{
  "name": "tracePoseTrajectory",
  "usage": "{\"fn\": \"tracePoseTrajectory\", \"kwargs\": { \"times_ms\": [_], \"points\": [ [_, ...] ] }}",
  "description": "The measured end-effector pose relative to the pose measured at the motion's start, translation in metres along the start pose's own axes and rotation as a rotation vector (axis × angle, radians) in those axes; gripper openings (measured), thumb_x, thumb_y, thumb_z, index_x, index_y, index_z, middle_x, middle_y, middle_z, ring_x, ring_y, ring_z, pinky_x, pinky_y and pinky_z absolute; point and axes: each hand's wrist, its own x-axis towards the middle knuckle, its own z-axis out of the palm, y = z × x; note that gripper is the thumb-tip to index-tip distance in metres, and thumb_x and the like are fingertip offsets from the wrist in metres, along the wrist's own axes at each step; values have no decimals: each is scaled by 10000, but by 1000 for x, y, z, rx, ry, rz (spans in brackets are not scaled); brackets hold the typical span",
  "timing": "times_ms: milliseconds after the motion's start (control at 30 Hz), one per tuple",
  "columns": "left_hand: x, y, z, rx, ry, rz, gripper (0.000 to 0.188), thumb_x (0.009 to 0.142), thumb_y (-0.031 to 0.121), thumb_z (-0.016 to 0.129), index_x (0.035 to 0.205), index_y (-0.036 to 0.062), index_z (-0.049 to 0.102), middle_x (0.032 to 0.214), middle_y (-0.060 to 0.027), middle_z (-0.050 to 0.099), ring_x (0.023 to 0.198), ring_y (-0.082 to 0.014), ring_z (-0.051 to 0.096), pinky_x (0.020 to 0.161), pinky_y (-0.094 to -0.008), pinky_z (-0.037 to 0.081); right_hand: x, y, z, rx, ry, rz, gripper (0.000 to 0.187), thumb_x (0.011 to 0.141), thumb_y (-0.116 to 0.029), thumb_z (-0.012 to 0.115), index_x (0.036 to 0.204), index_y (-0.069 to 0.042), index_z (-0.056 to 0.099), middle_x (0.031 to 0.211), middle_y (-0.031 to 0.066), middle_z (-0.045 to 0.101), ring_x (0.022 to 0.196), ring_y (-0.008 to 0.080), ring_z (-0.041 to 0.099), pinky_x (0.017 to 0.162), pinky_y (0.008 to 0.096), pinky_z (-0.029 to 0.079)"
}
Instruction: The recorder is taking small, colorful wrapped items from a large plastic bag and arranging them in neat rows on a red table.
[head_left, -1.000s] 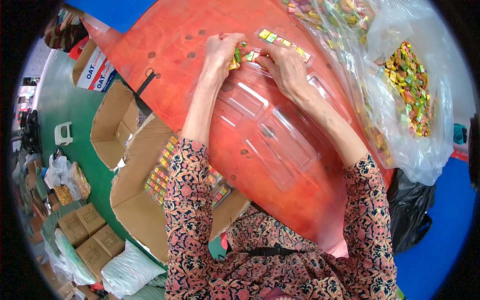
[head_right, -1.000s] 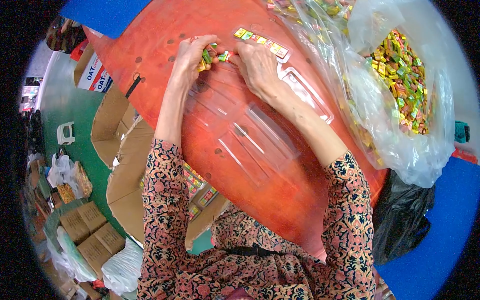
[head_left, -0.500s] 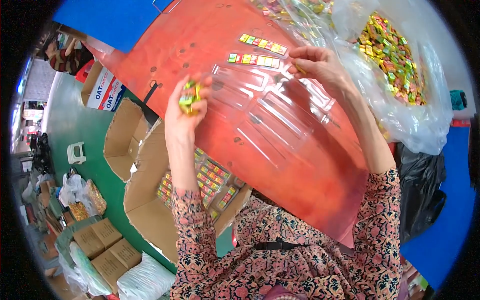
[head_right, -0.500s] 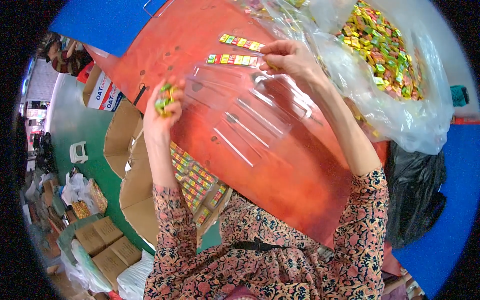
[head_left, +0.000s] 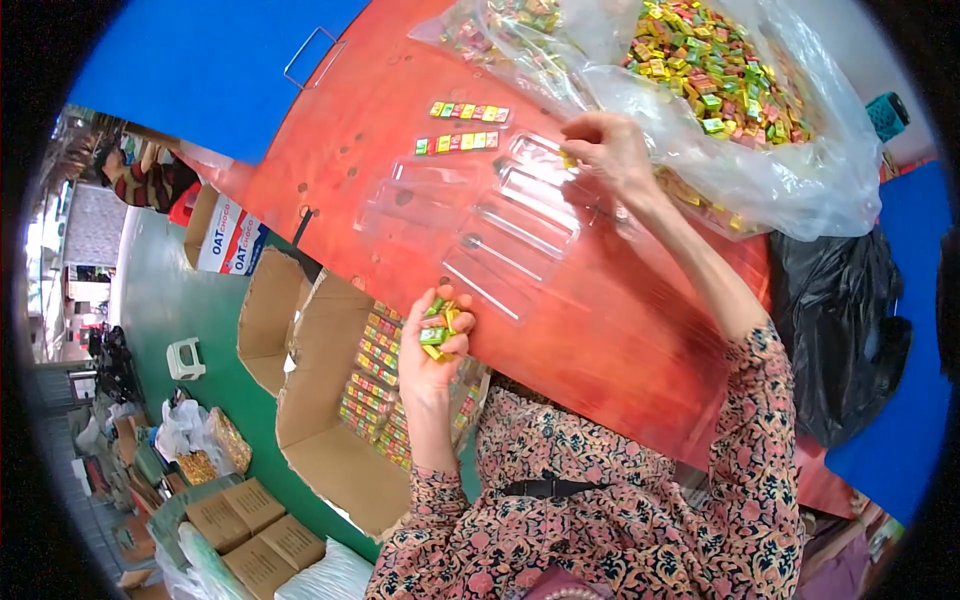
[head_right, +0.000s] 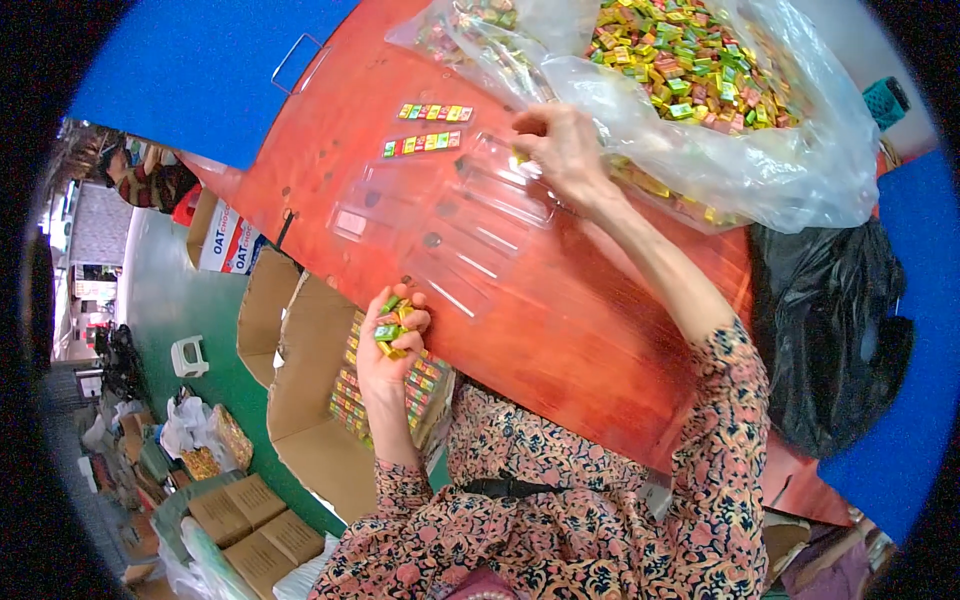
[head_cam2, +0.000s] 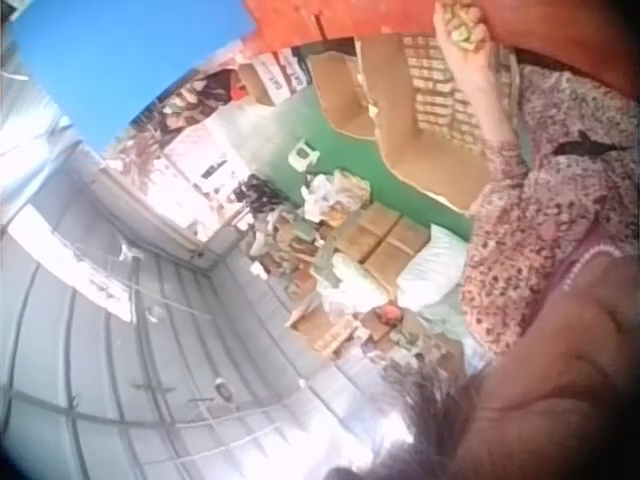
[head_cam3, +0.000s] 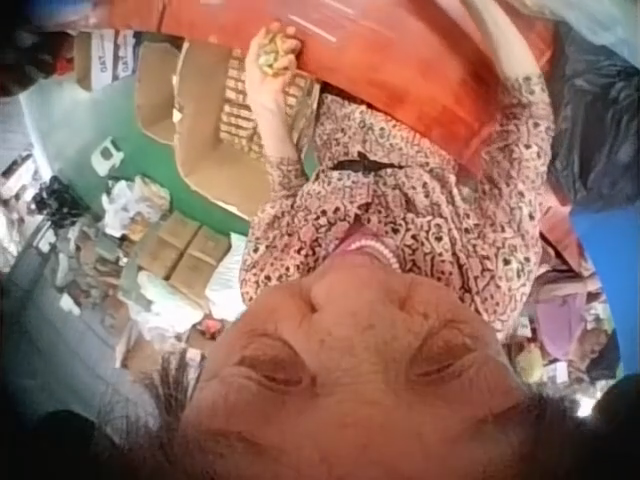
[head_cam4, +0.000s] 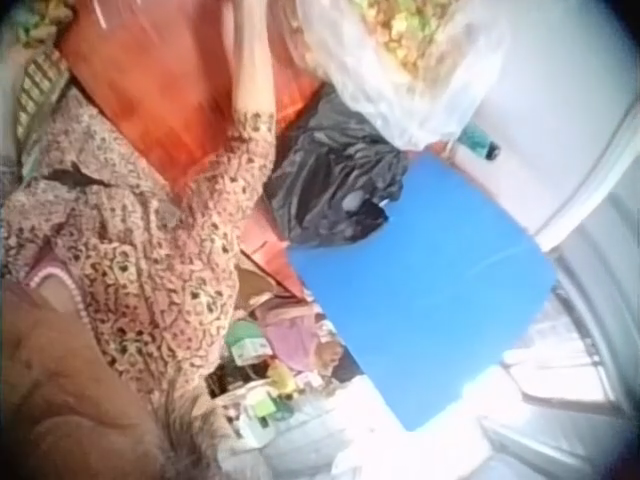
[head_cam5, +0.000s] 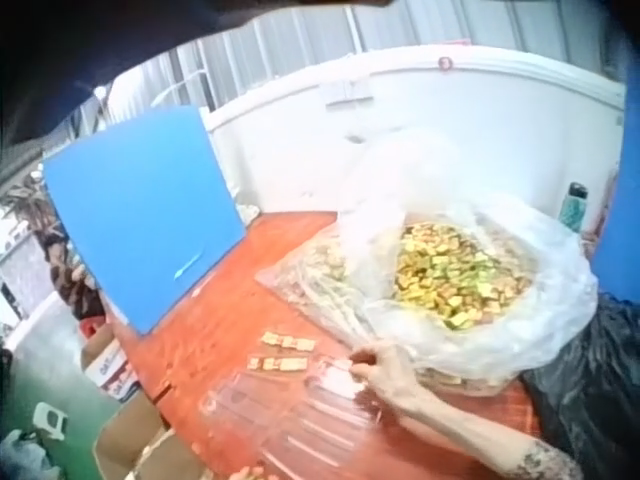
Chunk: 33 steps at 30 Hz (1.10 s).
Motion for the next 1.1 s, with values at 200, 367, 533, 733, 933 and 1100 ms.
{"fn": "tracePoseTrajectory", "kwargs": {
  "times_ms": [200, 367, 533, 733, 933, 1100],
  "points": [
    [3, -23, 0, 70, 4, -3, 223, 864, 228, 500, 885, 23, 586, 911, -161, 531, 675, -180, 459, 361, -203, 361, 16, 20, 41, -199, 105, -140, 158, 699, -67, 625, 838, 7, 639, 783, 171, 633, 728, 262, 626, 658, 334, 478],
    [4, -34, 3, 32, -13, -8, 215, 862, 223, 506, 886, 23, 581, 904, -165, 532, 666, -181, 456, 362, -203, 356, 12, 34, 52, -427, 104, -222, 102, 703, -73, 608, 786, -18, 629, 772, 156, 584, 735, 330, 572, 648, 412, 445],
    [4, -34, 10, 57, -16, 16, 218, 864, 226, 505, 890, 21, 574, 903, -168, 533, 663, -179, 456, 359, -205, 363, 12, 32, 52, -403, 113, -252, 84, 712, -73, 597, 778, -30, 624, 767, 146, 569, 736, 338, 560, 648, 418, 440],
    [-3, -29, 18, 103, -5, 81, 208, 856, 217, 518, 886, 20, 576, 894, -168, 537, 645, -174, 453, 336, -196, 349, 35, 16, 80, -424, 56, -475, 156, 699, -66, 601, 850, -65, 641, 808, 129, 556, 806, 310, 538, 695, 403, 445],
    [-12, -11, 5, 3, -4, 157, 224, 860, 222, 513, 921, 12, 557, 871, -184, 566, 644, -204, 487, 357, -212, 381, 51, 17, 110, -466, -23, -557, 187, 688, -71, 609, 871, -68, 649, 852, 124, 550, 844, 297, 523, 719, 398, 451],
    [-9, 9, -7, 9, -33, 219, 212, 847, 198, 532, 931, 10, 583, 913, -186, 543, 679, -189, 455, 375, -201, 353, 57, 17, 115, -477, 53, -490, 101, 682, -93, 600, 717, 1, 605, 887, 171, 532, 869, 329, 524, 669, 426, 487]
  ]
}}
